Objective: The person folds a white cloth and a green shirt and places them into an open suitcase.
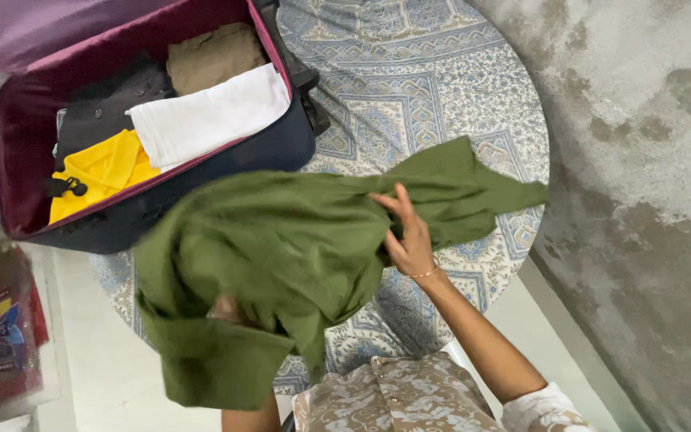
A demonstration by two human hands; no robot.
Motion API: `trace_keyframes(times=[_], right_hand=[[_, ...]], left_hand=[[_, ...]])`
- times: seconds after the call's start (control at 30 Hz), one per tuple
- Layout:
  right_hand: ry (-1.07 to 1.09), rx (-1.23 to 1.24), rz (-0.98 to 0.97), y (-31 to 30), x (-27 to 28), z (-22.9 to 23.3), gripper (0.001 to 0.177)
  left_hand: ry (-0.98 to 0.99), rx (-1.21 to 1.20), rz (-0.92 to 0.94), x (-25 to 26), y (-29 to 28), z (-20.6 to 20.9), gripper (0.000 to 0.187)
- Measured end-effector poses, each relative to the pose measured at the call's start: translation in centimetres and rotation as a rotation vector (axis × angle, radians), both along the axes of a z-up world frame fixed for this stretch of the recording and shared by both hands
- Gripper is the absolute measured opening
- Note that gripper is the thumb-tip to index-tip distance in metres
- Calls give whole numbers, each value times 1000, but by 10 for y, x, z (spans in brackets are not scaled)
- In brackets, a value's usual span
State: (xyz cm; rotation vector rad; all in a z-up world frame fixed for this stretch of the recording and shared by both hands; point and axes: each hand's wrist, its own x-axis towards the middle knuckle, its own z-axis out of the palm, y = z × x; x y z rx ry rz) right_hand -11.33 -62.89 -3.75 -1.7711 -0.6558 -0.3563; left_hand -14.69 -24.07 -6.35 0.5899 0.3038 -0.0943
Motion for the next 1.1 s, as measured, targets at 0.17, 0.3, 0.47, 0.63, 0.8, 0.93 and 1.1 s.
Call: trace_keyframes(times=[0.17, 0.3, 0.47, 0.63, 0.8, 0.93, 1.1], right_hand=[[379, -109, -256, 15, 52, -35, 64], [401, -177, -248, -11, 48, -82, 64], [324, -601, -333, -36, -7, -103, 83], [347, -741, -357, -45, -24, -114, 83], [810, -914, -101, -55, -34, -135, 50], [891, -990, 400, -51, -53, -120, 52], [774, -925, 207, -29, -41, -46, 39]], left_hand=[[63, -391, 340, 44, 2, -91, 52], [63, -527, 446, 23, -14, -139, 55], [430, -263, 513, -45, -46, -171, 50], [367, 793, 254, -76, -89, -139, 59], [23, 1835, 223, -55, -108, -89, 76], [252, 1842, 120, -44, -114, -73, 71], [362, 1898, 214, -49, -110, -69, 50]])
